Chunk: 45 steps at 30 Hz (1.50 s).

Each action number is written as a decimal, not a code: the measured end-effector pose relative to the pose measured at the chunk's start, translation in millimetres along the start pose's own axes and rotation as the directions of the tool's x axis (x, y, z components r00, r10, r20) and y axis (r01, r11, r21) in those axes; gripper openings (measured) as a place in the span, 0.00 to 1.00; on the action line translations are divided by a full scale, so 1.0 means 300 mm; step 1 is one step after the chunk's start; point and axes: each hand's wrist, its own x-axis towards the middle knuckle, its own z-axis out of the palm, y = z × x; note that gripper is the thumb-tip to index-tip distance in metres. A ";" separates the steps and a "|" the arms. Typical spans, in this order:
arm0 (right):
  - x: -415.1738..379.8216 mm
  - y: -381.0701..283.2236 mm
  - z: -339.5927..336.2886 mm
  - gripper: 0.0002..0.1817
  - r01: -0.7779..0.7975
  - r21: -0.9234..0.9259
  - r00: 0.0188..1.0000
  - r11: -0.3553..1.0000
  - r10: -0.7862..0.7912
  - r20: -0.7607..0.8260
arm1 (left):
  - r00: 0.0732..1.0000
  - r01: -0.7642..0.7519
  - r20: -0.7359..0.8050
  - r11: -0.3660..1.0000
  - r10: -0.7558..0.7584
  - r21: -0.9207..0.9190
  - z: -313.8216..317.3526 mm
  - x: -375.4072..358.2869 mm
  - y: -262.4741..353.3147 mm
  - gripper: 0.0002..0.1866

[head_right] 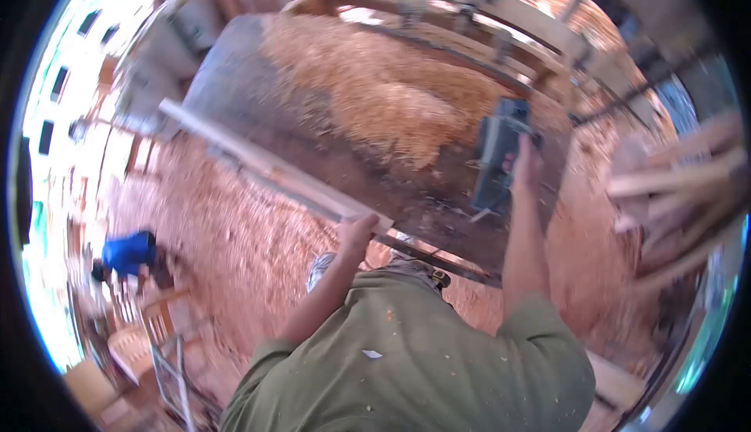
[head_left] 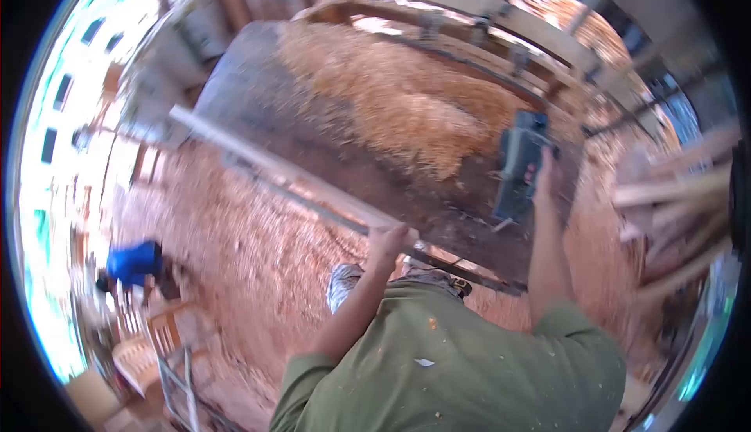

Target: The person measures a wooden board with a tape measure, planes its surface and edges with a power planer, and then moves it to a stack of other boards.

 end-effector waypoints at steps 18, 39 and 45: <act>-1.086 0.656 0.705 0.25 -0.168 -0.734 -0.125 0.658 0.725 0.678 | 0.908 0.098 -0.392 0.985 -0.147 -0.143 -0.567 -0.989 -0.477 0.19; -2.106 1.245 -0.573 0.24 0.820 -0.409 -0.018 0.400 0.732 0.681 | 0.679 -0.711 -0.470 -0.344 -0.564 -0.614 0.804 -1.947 -2.097 0.13; -2.371 1.192 -0.902 0.24 0.633 -0.637 -0.366 0.439 0.895 0.253 | -0.021 -0.981 -0.444 0.105 -0.896 -0.165 1.074 -1.766 -2.129 0.22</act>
